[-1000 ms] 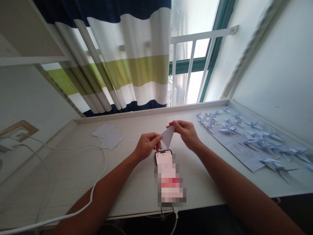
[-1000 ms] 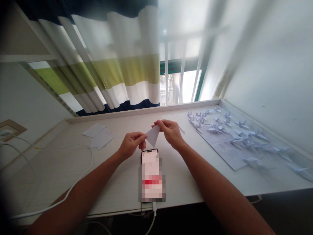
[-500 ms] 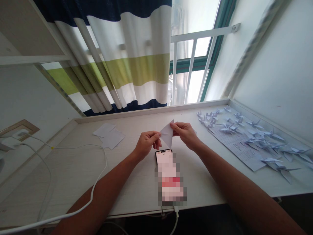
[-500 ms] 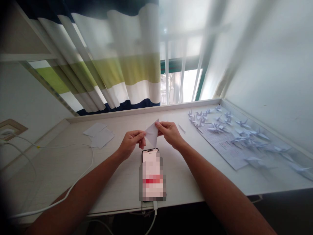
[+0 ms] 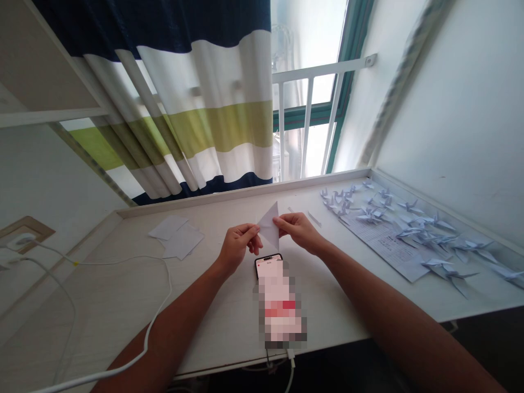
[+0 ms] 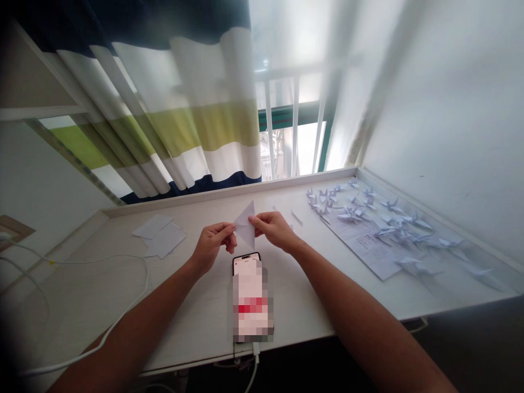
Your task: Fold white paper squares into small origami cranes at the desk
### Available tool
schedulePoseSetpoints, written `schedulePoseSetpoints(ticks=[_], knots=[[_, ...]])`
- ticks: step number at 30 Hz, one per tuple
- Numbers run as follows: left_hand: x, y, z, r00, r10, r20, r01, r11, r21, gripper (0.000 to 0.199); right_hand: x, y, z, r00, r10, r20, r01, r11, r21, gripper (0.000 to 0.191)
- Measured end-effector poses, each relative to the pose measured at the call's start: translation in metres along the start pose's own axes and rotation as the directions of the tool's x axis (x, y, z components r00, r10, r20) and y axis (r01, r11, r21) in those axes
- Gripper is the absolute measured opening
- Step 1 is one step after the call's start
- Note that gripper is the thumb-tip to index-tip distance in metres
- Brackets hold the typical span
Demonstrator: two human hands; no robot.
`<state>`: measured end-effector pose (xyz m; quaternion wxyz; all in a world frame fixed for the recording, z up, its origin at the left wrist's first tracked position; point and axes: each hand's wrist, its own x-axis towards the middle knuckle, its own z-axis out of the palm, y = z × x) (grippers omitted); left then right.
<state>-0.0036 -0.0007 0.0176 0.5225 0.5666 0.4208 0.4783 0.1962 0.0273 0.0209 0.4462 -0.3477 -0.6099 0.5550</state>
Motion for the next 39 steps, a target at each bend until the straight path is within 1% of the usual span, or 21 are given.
schedulePoseSetpoints(ticks=[2,5,7,11,14,16,18,20,22,26,32,36,39], knots=[[0.000,0.000,0.000,1.000,0.002,-0.005,-0.002,1.000,-0.001,0.032,0.000,0.001,0.000,1.000,-0.008,0.024,0.008,1.000,-0.015,0.045],[0.001,-0.001,0.000,1.000,0.004,-0.017,-0.004,1.000,0.002,0.033,0.000,0.003,0.001,0.999,-0.029,0.018,0.029,1.000,-0.009,0.046],[0.001,-0.001,-0.001,1.000,0.011,-0.027,-0.011,1.000,0.002,0.033,0.000,0.003,0.001,1.000,-0.016,0.019,0.016,1.000,0.004,0.047],[0.002,-0.002,-0.003,0.999,0.016,-0.039,-0.016,1.000,-0.014,0.032,0.000,0.005,0.002,0.997,0.012,0.076,-0.012,1.000,-0.003,0.046],[0.003,-0.003,-0.005,1.000,0.001,-0.029,-0.002,1.000,-0.016,0.032,0.001,0.007,0.003,1.000,-0.008,0.028,0.009,1.000,-0.029,0.043],[0.004,-0.004,-0.005,1.000,-0.004,-0.026,0.004,1.000,-0.016,0.032,0.001,0.007,0.003,1.000,-0.002,0.002,0.002,0.999,-0.036,0.043],[0.004,-0.004,-0.006,1.000,-0.001,-0.027,0.001,1.000,-0.022,0.033,0.000,0.006,0.003,0.999,0.028,0.046,-0.027,0.999,-0.022,0.043],[0.005,-0.005,-0.006,0.999,0.002,-0.035,-0.003,1.000,-0.031,0.033,-0.001,0.004,0.003,0.991,0.055,0.123,-0.055,0.998,-0.004,0.044],[0.005,-0.005,-0.006,0.999,0.005,-0.043,-0.006,0.999,-0.034,0.033,-0.001,0.003,0.002,0.983,0.060,0.174,-0.062,0.998,0.007,0.045],[0.005,-0.005,-0.006,0.998,0.007,-0.069,-0.009,0.999,-0.031,0.033,-0.001,0.006,0.002,0.981,0.052,0.184,-0.056,0.998,0.014,0.046],[0.007,-0.006,-0.007,0.994,-0.011,-0.105,0.005,0.998,-0.063,0.033,-0.001,0.005,0.001,0.971,0.100,0.217,-0.092,0.995,-0.048,0.047],[0.008,-0.007,-0.009,0.994,-0.010,-0.106,0.002,0.997,-0.078,0.031,-0.002,0.004,0.002,0.973,0.105,0.207,-0.095,0.994,-0.056,0.046],[0.008,-0.008,-0.011,0.992,-0.009,-0.123,-0.001,0.997,-0.083,0.029,-0.001,0.007,0.001,0.968,0.132,0.214,-0.118,0.990,-0.077,0.045]])
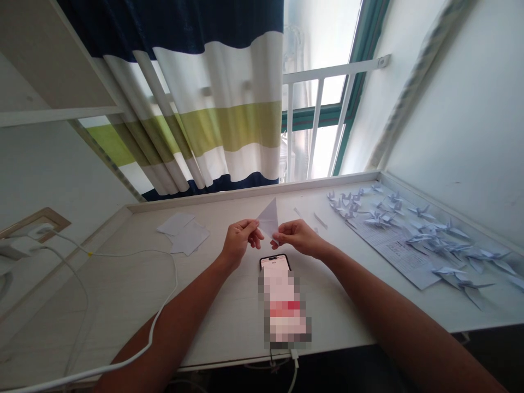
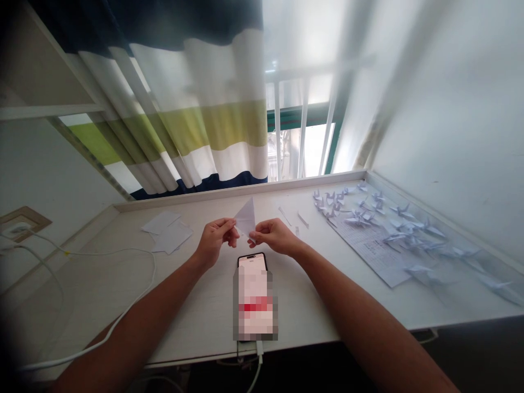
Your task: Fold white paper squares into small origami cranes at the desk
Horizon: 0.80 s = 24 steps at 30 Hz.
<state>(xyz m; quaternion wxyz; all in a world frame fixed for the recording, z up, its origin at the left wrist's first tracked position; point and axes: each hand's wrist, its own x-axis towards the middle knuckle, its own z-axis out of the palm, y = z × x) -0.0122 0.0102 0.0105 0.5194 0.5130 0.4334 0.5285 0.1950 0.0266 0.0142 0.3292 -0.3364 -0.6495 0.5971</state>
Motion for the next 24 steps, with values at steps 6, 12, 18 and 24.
schedulePoseSetpoints(ticks=[6,12,18,24], knots=[[0.0013,0.0012,-0.0015,1.000,0.006,-0.011,-0.006,1.000,-0.005,0.031,0.0005,0.0023,-0.0004,0.997,0.059,0.047,-0.057,0.997,-0.051,0.046],[0.0036,0.0034,-0.0040,0.999,0.009,-0.046,-0.010,1.000,-0.027,0.031,0.0011,0.0047,0.0002,0.996,0.057,0.070,-0.053,0.997,-0.057,0.044],[0.0045,0.0025,-0.0051,0.999,0.004,-0.051,-0.006,0.999,-0.036,0.031,0.0000,0.0043,0.0007,0.998,0.017,0.065,-0.012,0.997,-0.080,0.040],[0.0044,0.0038,-0.0048,0.999,0.012,-0.046,-0.014,0.999,-0.048,0.031,-0.0018,0.0022,0.0035,0.995,0.006,0.100,0.000,0.998,-0.061,0.041]])
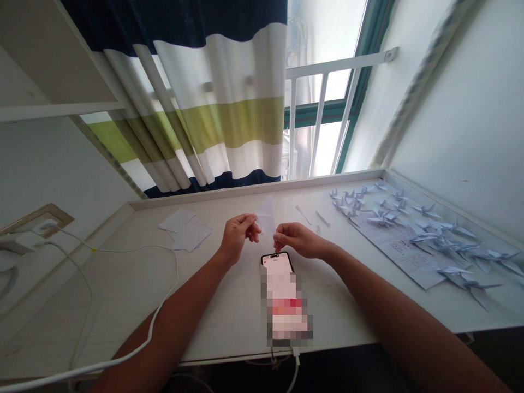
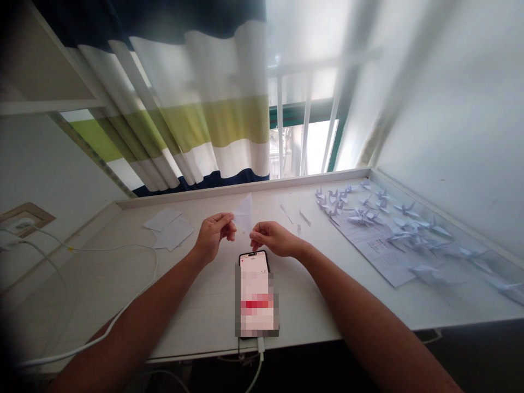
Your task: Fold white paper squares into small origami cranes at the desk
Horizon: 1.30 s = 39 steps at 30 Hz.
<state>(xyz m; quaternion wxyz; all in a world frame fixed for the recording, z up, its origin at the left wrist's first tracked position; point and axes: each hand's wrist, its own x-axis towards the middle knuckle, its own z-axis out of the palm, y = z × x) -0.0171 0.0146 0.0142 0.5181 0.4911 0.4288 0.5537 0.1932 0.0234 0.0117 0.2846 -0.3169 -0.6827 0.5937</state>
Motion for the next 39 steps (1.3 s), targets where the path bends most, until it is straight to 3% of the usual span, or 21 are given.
schedulePoseSetpoints(ticks=[4,9,13,17,20,25,34,39], knots=[[-0.001,0.003,0.000,0.998,0.020,0.060,-0.020,1.000,-0.004,0.030,-0.002,-0.003,0.003,0.999,-0.009,0.046,0.011,0.999,-0.035,0.044],[-0.001,0.003,-0.002,0.997,0.054,0.052,-0.054,0.998,0.010,0.028,-0.004,-0.006,0.001,0.998,-0.042,0.045,0.047,0.992,-0.115,0.048],[0.000,0.002,-0.004,0.995,0.091,0.047,-0.096,0.989,0.115,0.029,-0.006,-0.011,-0.004,0.996,-0.092,0.002,0.089,0.957,-0.276,0.047],[0.000,0.006,-0.004,0.982,0.182,0.041,-0.187,0.956,0.225,0.029,-0.009,-0.017,-0.007,0.996,-0.087,0.038,0.095,0.927,-0.363,0.044],[0.000,0.009,-0.003,0.978,0.201,0.053,-0.207,0.967,0.151,0.040,-0.010,-0.019,-0.006,0.993,-0.059,0.101,0.094,0.919,-0.383,0.042],[-0.004,0.012,0.001,0.994,0.095,0.057,-0.093,0.995,-0.024,0.044,-0.011,-0.021,-0.001,0.980,-0.028,0.198,0.106,0.912,-0.396,0.040],[-0.009,0.018,0.009,0.988,0.143,-0.061,-0.150,0.980,-0.131,0.031,-0.011,-0.021,-0.002,0.978,0.024,0.208,0.080,0.874,-0.479,0.041],[-0.008,0.024,0.007,0.984,0.149,-0.095,-0.164,0.972,-0.167,0.027,-0.011,-0.024,-0.003,0.979,-0.045,0.197,0.126,0.897,-0.424,0.044]])
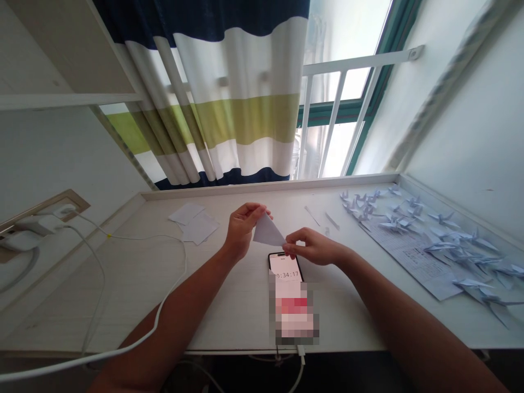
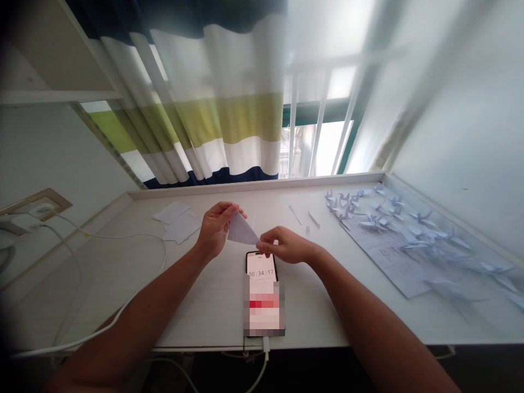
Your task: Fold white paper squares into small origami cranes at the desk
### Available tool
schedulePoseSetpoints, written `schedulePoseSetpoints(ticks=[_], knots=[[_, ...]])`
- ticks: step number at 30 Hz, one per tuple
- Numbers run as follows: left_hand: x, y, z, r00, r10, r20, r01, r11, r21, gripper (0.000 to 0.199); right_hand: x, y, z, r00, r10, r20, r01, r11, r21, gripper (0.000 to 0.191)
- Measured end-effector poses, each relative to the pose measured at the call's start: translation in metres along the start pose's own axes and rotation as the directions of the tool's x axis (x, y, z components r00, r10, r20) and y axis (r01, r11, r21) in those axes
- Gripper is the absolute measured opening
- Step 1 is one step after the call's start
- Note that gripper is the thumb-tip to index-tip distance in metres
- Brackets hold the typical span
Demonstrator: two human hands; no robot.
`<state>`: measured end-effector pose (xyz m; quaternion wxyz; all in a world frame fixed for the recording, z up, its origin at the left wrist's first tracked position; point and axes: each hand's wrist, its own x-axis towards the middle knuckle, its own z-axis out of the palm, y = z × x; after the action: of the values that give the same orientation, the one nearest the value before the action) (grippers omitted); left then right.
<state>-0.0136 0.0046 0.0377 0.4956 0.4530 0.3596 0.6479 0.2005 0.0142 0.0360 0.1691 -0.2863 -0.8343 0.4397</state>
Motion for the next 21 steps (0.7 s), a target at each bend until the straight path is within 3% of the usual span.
schedulePoseSetpoints(ticks=[5,8,16,19,21], knots=[[0.002,-0.002,-0.002,0.994,-0.038,-0.101,0.037,0.999,-0.007,0.028,0.002,0.006,-0.002,0.975,-0.017,-0.222,0.033,0.997,0.069,0.033],[-0.004,-0.008,0.003,0.990,-0.059,-0.128,0.063,0.998,0.030,0.030,0.005,0.010,0.001,0.958,-0.022,-0.285,0.078,0.979,0.186,0.032],[-0.019,-0.023,0.018,0.995,-0.073,-0.065,0.078,0.995,0.063,0.030,0.011,0.013,0.016,0.943,0.062,-0.327,0.060,0.935,0.351,0.041],[-0.018,-0.025,0.017,0.990,-0.129,-0.049,0.132,0.988,0.083,0.033,0.011,0.014,0.016,0.927,0.073,-0.369,0.059,0.941,0.333,0.040],[-0.016,-0.026,0.014,0.979,-0.202,0.023,0.198,0.971,0.132,0.037,0.011,0.014,0.014,0.900,0.078,-0.429,0.069,0.946,0.317,0.040]])
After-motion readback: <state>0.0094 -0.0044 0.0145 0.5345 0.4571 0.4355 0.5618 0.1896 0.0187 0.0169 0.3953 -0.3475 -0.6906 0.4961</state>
